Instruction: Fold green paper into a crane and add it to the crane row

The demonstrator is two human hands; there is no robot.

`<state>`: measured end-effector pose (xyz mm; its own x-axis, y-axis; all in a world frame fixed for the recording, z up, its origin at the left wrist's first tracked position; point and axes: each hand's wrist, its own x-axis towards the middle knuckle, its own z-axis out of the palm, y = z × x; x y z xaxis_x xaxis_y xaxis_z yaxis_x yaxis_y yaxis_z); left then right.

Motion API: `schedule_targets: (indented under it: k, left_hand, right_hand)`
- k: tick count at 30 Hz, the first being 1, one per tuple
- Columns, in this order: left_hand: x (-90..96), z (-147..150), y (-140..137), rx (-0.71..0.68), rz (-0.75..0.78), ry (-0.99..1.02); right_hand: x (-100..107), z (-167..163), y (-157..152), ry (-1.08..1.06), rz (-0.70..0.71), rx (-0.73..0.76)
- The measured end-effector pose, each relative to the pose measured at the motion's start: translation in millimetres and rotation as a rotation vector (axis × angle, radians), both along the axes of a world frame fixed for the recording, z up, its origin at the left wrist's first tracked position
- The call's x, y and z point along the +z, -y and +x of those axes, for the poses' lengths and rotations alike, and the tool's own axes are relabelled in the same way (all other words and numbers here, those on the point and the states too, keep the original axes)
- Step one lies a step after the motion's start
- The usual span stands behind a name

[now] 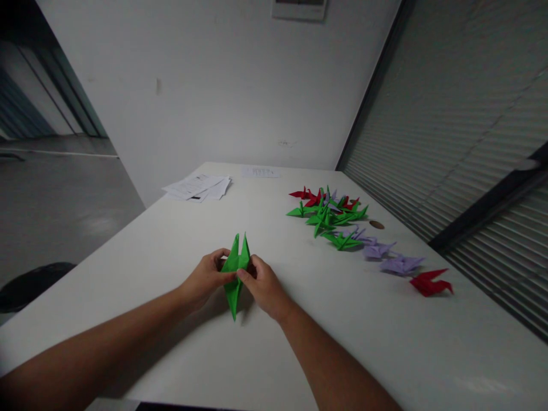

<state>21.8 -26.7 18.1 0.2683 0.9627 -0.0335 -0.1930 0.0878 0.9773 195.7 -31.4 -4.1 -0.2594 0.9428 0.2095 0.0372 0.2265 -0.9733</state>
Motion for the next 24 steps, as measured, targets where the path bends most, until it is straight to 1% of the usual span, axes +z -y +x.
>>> schedule_targets:
  k: [5,7,11,14,17,20,22,24]
  left_hand:
    - [0.6,-1,0,-0.095,-0.003,0.087]
    - [1.5,-1,1,-0.121,-0.013,0.089]
    - [-2.1,1,2,-0.145,-0.015,0.018]
    - [-9.2,3,4,-0.103,0.027,-0.045]
    - [-15.4,5,6,-0.053,0.087,-0.051]
    - [-16.9,5,9,-0.09,0.161,-0.007]
    - [-15.3,6,11,-0.107,0.263,-0.037]
    - [-12.7,7,12,-0.082,0.397,-0.129]
  right_hand:
    - [-3,2,-4,-0.018,0.002,-0.051]
    - [-4,2,-5,-0.025,0.009,-0.06]
    - [-7,2,-6,-0.002,0.018,-0.073]
    - [-8,3,-5,0.021,0.023,-0.105]
    - [-8,5,-6,0.019,0.05,-0.218]
    - [-5,9,-8,-0.043,0.056,-0.33]
    - [-2,10,-9,-0.114,0.052,-0.368]
    - [1,9,-8,-0.174,0.049,-0.386]
